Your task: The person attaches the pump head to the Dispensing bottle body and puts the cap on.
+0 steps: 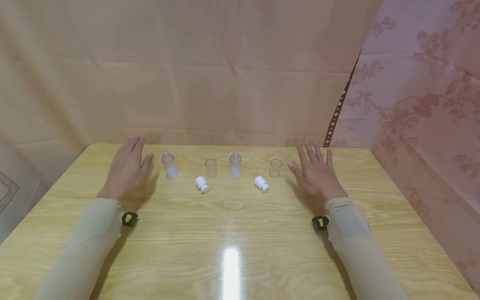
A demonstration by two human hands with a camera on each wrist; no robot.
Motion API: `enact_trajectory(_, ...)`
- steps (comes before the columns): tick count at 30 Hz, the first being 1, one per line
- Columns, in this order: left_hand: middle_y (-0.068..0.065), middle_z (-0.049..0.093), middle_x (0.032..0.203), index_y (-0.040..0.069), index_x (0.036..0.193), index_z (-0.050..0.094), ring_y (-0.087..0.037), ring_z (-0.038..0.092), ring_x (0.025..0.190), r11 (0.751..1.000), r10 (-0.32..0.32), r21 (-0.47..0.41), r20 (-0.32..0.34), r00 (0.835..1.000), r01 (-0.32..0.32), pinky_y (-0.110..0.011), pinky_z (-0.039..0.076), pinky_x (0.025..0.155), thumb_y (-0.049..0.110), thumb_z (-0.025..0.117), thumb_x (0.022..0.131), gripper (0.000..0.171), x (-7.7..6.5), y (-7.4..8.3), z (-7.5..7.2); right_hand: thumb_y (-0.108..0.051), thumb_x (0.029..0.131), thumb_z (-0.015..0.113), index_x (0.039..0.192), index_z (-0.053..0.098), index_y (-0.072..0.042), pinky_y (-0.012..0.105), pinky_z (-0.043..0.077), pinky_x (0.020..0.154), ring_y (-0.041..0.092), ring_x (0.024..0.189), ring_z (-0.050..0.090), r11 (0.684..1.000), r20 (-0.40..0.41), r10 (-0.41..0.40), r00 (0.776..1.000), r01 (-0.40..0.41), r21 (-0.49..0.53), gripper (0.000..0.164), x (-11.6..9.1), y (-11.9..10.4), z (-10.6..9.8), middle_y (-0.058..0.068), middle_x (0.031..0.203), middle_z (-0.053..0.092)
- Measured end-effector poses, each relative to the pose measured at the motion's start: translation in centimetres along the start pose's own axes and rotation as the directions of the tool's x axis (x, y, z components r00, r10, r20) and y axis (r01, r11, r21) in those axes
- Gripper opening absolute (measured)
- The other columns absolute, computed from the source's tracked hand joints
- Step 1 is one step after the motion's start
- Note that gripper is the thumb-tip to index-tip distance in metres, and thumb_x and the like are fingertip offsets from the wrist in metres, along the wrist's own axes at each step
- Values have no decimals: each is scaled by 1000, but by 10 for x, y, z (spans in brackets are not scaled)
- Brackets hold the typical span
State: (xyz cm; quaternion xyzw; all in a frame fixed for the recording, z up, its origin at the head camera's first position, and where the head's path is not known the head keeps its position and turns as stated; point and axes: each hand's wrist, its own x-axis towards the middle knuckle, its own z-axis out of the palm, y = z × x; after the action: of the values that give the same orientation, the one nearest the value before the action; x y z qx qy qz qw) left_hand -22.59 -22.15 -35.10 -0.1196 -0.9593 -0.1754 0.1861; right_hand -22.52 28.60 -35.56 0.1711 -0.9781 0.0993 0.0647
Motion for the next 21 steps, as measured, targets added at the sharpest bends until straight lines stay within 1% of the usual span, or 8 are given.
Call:
enact_trajectory(2,-36,34,152,-15,148,34,-53,30,142,999,-15,-31,3,1000,16,-62,25,116,20,48,108,55,0,0,-1,-50,110,28,161,16,-1,69,-10,114,50,150,0,1000,-10,2,1000,-2,7,72,0,-1,-1,30,164,12)
enact_trajectory(5,-34,39,149,-13,147,38,-52,36,137,994,-53,-91,33,998,56,-66,33,109,19,52,105,54,0,0,-2,-48,110,32,157,26,1,72,1,115,54,147,15,1000,-42,-1,999,2,12,68,0,-2,-3,33,158,26)
enact_trajectory(8,-33,40,149,-10,147,39,-52,38,135,983,-81,-158,87,993,94,-68,34,106,18,52,104,53,1,1,-4,-46,110,34,154,33,3,71,12,114,56,141,26,1000,-56,0,998,1,21,66,1,-4,-6,34,151,35)
enact_trajectory(10,-32,42,147,-9,147,39,-51,40,133,974,-81,-201,120,989,104,-68,35,106,17,53,103,53,2,2,-5,-46,110,34,153,35,3,70,19,112,56,138,31,1000,-46,7,999,-6,23,65,1,-5,-8,35,149,38)
enact_trajectory(15,-32,47,141,-9,147,40,-49,46,129,940,-69,-315,197,978,130,-63,40,105,9,58,99,54,5,4,-8,-48,110,33,150,40,3,71,28,107,56,133,38,999,-6,36,999,-36,20,66,1,-6,-11,37,144,42)
enact_trajectory(21,-31,46,144,-9,147,39,-49,44,132,888,-61,-418,301,952,189,-58,37,110,6,63,96,59,6,10,-8,-49,109,34,149,42,2,72,33,102,56,129,42,999,5,45,999,-45,23,65,1,-8,-13,37,140,46)
